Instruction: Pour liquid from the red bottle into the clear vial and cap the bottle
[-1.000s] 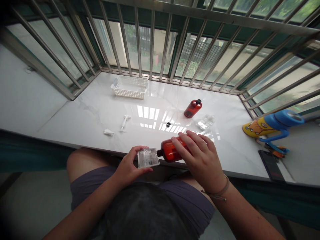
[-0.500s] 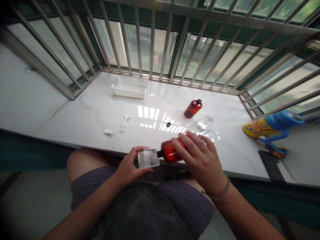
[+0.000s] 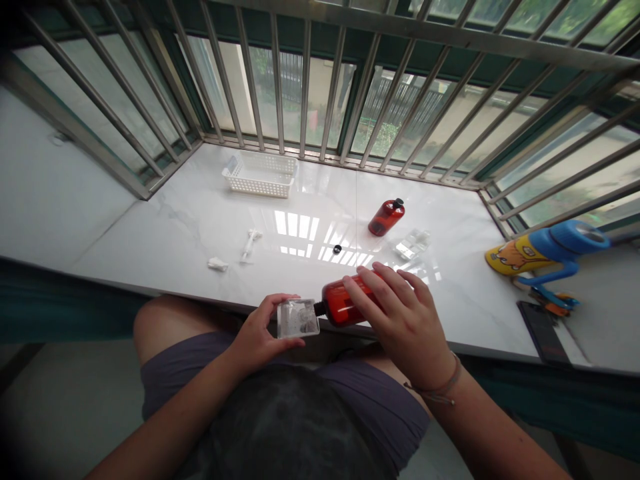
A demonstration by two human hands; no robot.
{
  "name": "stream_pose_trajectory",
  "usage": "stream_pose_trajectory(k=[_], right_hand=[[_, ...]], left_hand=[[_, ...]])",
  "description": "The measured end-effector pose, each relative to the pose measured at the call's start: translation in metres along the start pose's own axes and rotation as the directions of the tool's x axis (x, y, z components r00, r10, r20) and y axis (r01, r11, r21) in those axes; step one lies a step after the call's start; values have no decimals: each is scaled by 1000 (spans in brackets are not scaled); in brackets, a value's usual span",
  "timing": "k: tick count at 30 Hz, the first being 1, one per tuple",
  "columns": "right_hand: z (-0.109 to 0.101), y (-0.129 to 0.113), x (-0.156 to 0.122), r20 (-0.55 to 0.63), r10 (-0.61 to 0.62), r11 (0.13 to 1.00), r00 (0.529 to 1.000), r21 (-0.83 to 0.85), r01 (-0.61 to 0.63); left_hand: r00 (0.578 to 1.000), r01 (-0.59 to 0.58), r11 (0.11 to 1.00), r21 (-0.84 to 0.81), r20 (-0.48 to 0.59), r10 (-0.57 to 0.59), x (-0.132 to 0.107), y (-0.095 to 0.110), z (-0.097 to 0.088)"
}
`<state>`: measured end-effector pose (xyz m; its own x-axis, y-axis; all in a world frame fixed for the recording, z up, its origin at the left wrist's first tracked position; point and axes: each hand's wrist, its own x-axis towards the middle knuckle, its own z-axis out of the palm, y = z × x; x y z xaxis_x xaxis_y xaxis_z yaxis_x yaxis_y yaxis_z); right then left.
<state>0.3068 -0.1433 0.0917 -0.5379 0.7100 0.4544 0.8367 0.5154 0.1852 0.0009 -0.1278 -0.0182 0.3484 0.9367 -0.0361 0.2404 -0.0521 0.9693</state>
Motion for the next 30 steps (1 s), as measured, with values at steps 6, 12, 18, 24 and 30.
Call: stream_pose_trajectory(k=[6,12,18,24,30], right_hand=[[-3,-1,3,-7,-3,1000,1000,7,3],[-4,-1,3,-8,-8,1000,1000,5,9],[-4,-1,3,-7,-10,1000,1000,-1,10],[-4,-1,4,-14,-17,1000,1000,4,17],[-5,0,5,0,-26,1000,1000,-9,26]], left_hand=[[1000,-14,1000,-11,12,14,0,1,1],[1000,-5,1000,-15,-2,5,0,-1,1],[1000,-2,1000,-29,-17,1,1,1,1],[1000,0,1000,-25,-7,0,2,2,2],[1000,-10,1000,-27,-9,10,2,-1,2]])
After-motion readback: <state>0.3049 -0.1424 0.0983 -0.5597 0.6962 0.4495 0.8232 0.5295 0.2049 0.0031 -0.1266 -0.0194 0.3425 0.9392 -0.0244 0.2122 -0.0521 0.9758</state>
